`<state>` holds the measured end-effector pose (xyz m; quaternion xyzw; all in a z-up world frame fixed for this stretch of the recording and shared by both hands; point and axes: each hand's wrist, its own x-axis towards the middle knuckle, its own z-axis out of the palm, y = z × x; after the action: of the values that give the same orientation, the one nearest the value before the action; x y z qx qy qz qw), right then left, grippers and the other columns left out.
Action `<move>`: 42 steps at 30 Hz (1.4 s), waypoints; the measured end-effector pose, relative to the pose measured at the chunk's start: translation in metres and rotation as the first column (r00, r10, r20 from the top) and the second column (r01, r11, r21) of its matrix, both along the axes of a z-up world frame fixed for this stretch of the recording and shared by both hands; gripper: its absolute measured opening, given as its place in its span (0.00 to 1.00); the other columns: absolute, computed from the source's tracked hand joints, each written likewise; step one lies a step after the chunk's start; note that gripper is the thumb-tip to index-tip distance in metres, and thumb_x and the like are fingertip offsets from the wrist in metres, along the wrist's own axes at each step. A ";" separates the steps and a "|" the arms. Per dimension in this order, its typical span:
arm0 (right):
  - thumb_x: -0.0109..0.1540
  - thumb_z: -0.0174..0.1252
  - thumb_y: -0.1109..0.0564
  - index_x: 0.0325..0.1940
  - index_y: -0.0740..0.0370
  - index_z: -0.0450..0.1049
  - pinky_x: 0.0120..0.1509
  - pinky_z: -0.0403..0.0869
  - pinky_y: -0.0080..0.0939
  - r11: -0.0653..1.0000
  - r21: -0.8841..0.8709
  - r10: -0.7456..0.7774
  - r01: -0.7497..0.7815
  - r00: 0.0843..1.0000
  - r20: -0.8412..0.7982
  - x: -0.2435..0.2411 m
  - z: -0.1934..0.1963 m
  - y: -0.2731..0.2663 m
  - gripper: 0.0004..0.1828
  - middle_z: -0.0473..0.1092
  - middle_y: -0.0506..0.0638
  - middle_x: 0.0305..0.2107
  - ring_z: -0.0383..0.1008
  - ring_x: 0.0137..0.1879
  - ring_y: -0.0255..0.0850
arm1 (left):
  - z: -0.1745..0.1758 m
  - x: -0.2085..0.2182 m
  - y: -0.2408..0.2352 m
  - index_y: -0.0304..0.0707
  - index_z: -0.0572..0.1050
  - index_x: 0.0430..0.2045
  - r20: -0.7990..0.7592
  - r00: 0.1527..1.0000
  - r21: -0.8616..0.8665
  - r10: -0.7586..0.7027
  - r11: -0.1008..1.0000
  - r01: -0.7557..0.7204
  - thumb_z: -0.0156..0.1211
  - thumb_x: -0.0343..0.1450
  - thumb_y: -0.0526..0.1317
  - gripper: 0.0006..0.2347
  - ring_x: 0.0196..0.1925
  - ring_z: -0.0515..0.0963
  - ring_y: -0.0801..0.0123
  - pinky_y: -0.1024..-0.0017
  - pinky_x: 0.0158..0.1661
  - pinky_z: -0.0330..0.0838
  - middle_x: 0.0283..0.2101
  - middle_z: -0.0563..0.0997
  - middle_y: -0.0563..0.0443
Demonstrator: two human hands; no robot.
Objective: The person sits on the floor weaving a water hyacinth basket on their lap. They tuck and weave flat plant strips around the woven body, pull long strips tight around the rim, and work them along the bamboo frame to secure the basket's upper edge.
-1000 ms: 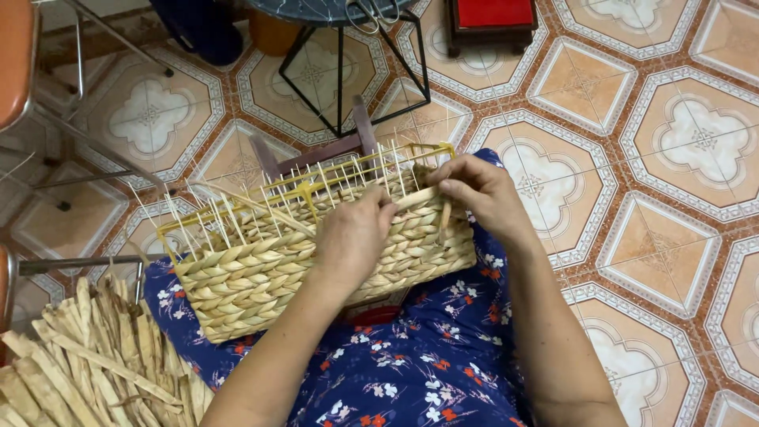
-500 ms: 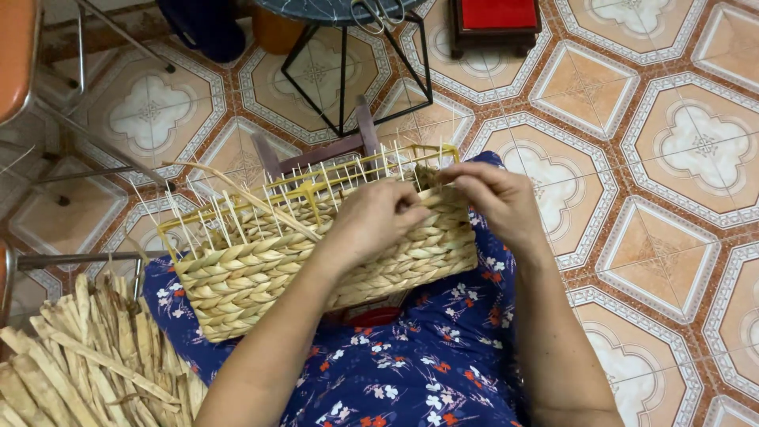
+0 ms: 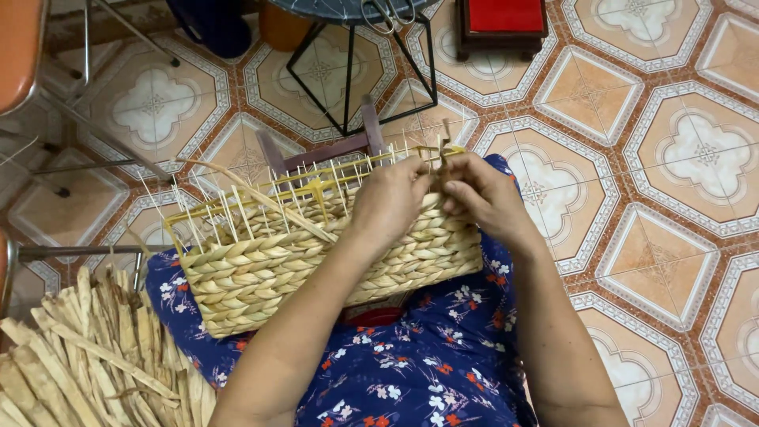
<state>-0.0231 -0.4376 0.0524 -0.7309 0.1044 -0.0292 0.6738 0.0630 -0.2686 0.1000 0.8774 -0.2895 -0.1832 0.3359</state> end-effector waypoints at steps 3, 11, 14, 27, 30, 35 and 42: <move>0.68 0.58 0.61 0.51 0.63 0.75 0.39 0.77 0.29 0.998 0.063 -0.020 0.016 0.998 0.060 0.003 -0.028 -0.015 0.07 0.77 0.45 0.34 0.76 0.34 0.29 | -0.029 -0.012 0.009 0.41 0.80 0.30 0.393 0.919 -0.357 -0.039 0.914 0.192 0.58 0.75 0.41 0.07 0.21 0.78 0.75 0.72 0.24 0.76 0.23 0.82 0.54; 0.64 0.60 0.63 0.50 0.61 0.77 0.48 0.76 0.30 0.934 -0.348 0.119 -0.087 0.990 0.074 -0.002 0.028 0.020 0.10 0.79 0.44 0.38 0.77 0.43 0.28 | -0.014 -0.022 0.037 0.40 0.76 0.42 0.183 0.982 -0.035 0.051 0.998 -0.045 0.58 0.76 0.46 0.10 0.14 0.74 0.70 0.70 0.17 0.69 0.18 0.79 0.52; 0.64 0.59 0.63 0.46 0.62 0.75 0.48 0.76 0.28 0.989 -0.149 0.029 -0.011 0.992 0.124 0.001 0.012 0.022 0.06 0.78 0.44 0.38 0.77 0.44 0.27 | -0.022 -0.020 0.047 0.40 0.78 0.33 0.248 0.965 -0.024 0.079 0.997 -0.075 0.61 0.74 0.47 0.10 0.13 0.74 0.70 0.69 0.17 0.67 0.15 0.79 0.51; 0.65 0.63 0.63 0.44 0.63 0.77 0.42 0.74 0.28 0.908 -0.336 -0.220 0.252 0.967 0.131 0.002 0.006 0.028 0.05 0.78 0.45 0.31 0.76 0.38 0.28 | -0.009 -0.064 0.101 0.26 0.69 0.62 0.569 0.822 -0.109 0.037 0.994 0.030 0.61 0.70 0.38 0.24 0.40 0.81 0.59 0.58 0.40 0.71 0.39 0.80 0.44; 0.66 0.61 0.66 0.46 0.65 0.75 0.49 0.76 0.28 0.972 -0.121 -0.176 0.203 0.963 0.203 0.001 -0.013 0.017 0.05 0.78 0.45 0.40 0.78 0.44 0.29 | -0.010 -0.088 0.113 0.31 0.72 0.53 0.482 0.875 0.041 -0.038 0.999 0.021 0.56 0.75 0.33 0.12 0.38 0.81 0.59 0.59 0.42 0.73 0.35 0.78 0.48; 0.70 0.59 0.69 0.50 0.68 0.74 0.53 0.77 0.30 0.981 -0.089 -0.149 0.170 0.968 0.204 -0.008 0.003 0.020 0.05 0.77 0.51 0.42 0.80 0.48 0.36 | 0.012 -0.112 0.126 0.34 0.73 0.38 0.529 0.849 -0.040 0.005 0.999 0.019 0.56 0.69 0.32 0.06 0.35 0.82 0.59 0.40 0.56 0.70 0.30 0.79 0.48; 0.77 0.60 0.72 0.49 0.72 0.71 0.48 0.74 0.30 0.964 -0.198 -0.128 0.178 0.962 0.240 -0.009 -0.038 -0.016 0.04 0.77 0.61 0.43 0.78 0.45 0.39 | 0.029 -0.119 0.143 0.37 0.78 0.35 0.044 0.961 0.086 -0.272 0.960 0.268 0.57 0.75 0.43 0.09 0.37 0.85 0.51 0.54 0.41 0.78 0.30 0.83 0.41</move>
<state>-0.0325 -0.4538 0.0145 -0.7819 0.0799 -0.1753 0.5929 -0.0565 -0.1257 0.1286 0.8470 -0.4081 -0.2144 0.2648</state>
